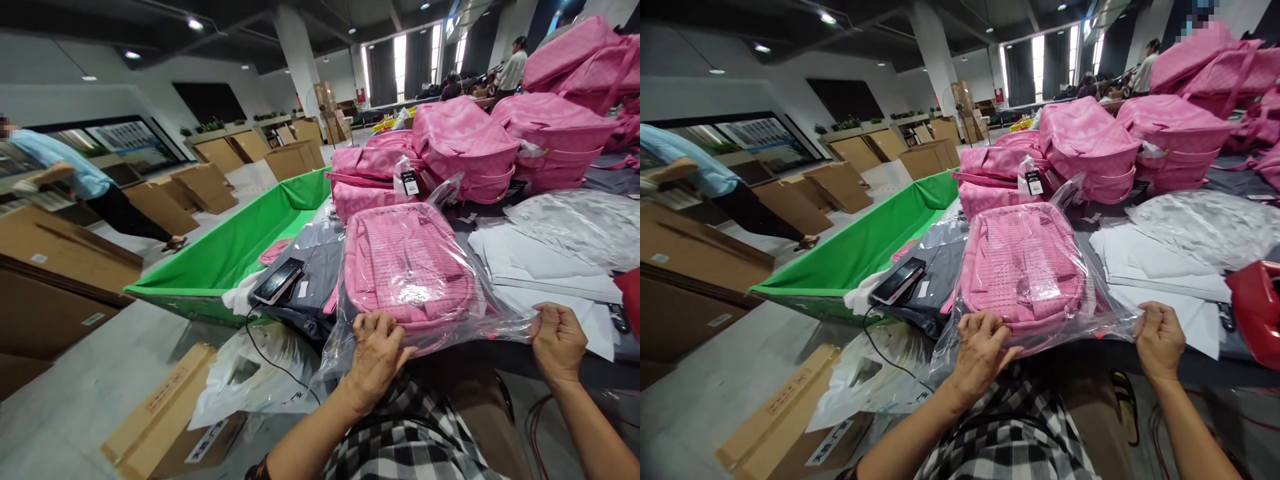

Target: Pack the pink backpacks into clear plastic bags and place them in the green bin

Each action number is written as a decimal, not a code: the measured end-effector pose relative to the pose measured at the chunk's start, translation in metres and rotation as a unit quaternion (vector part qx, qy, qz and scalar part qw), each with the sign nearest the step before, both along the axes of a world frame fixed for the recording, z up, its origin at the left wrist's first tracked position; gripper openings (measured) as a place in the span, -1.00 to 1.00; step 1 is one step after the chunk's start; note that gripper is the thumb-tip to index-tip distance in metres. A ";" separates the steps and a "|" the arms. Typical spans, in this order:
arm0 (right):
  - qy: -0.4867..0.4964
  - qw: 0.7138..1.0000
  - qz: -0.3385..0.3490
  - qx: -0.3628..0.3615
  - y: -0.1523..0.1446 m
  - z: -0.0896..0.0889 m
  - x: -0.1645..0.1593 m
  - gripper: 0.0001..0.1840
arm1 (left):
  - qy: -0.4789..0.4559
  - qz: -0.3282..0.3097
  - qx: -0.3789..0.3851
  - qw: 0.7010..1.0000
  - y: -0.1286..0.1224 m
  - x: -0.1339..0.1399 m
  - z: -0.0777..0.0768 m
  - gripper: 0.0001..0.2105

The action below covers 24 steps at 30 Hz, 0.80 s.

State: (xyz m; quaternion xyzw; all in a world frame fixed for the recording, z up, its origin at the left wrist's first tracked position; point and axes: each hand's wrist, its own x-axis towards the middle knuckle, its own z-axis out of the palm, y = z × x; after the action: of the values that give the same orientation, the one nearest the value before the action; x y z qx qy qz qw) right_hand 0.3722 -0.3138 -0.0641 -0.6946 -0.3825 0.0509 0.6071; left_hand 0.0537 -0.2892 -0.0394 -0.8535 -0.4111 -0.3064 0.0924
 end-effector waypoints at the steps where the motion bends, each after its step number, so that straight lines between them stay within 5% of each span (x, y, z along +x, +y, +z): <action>1: 0.001 1.000 0.002 0.000 0.000 0.000 0.000 -0.43 | -0.013 -0.006 -0.006 1.000 -0.001 -0.003 0.000 -0.75; 7: -0.026 1.000 -0.003 -0.014 -0.002 0.008 0.001 -0.50 | -0.034 -0.060 -0.006 0.998 0.012 -0.013 0.014 -0.88; 10: -0.060 0.997 -0.022 -0.044 0.005 0.011 0.007 -0.47 | -0.062 -0.086 -0.174 0.979 0.041 -0.015 0.026 -0.78; 13: -0.058 0.993 0.000 -0.098 0.021 0.007 0.015 -0.34 | -0.104 -0.110 -0.375 0.914 0.070 -0.013 0.030 -0.62; 15: -0.041 0.991 0.019 -0.127 0.032 0.002 0.018 -0.27 | -0.128 -0.114 -0.440 0.881 0.081 -0.012 0.028 -0.57; 21: 0.015 0.993 0.033 -0.116 0.016 0.005 0.043 -0.29 | -0.170 -0.139 -0.467 0.857 0.081 -0.014 0.023 -0.56; 24: -0.017 0.992 -0.060 -0.112 -0.022 0.025 0.091 -0.34 | -0.175 -0.143 -0.471 0.853 0.078 -0.016 0.025 -0.55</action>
State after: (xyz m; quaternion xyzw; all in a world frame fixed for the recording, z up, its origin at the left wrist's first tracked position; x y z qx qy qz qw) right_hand 0.4632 -0.3353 -0.0392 -0.7807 -0.3427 0.0449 0.5206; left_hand 0.0382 -0.2112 -0.0146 -0.7764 -0.3893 -0.2304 -0.4388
